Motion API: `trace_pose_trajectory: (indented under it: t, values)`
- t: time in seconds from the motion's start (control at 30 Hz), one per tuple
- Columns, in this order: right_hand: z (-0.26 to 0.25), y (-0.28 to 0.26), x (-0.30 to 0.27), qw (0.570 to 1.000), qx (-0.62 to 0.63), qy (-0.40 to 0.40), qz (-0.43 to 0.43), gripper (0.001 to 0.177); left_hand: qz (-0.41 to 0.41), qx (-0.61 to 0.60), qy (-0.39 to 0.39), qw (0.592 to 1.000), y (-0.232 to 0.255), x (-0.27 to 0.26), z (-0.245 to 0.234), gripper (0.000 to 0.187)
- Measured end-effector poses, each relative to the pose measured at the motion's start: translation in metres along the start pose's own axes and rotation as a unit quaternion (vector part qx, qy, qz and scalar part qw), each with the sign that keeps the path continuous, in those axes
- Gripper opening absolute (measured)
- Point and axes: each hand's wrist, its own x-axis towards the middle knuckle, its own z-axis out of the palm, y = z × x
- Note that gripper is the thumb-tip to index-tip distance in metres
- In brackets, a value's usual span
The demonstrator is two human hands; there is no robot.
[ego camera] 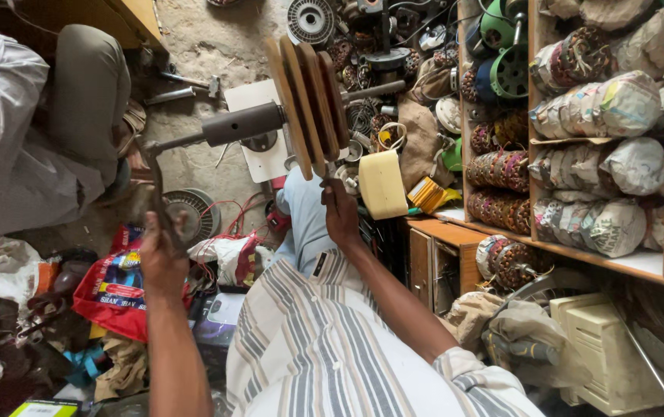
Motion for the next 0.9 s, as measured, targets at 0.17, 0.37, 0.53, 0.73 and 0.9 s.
trace_pose_trajectory:
  t: [0.17,0.37,0.53,0.73,0.9]
  values:
    - [0.006,-0.009,0.012,0.999,0.013,0.019,-0.028,0.023,0.163,0.035,-0.089,0.982,0.078,0.015,0.057,0.049]
    - [0.003,0.002,0.002,1.000,0.012,-0.018,0.005,0.021,0.186,0.176,-0.103,0.961,0.102,0.100,0.084,0.051]
    - [0.004,0.020,0.002,0.999,-0.010,-0.008,-0.030,0.018,0.071,0.260,-0.021,0.963,0.053,0.155,0.058,0.073]
    - [0.006,0.020,0.006,1.000,0.003,-0.008,-0.012,0.019,-0.094,0.281,0.153,0.943,-0.022,0.127,0.001,0.062]
    - [0.004,0.012,-0.006,1.000,0.008,-0.015,0.010,0.020,0.034,0.237,0.048,0.970,0.002,0.030,-0.004,0.048]
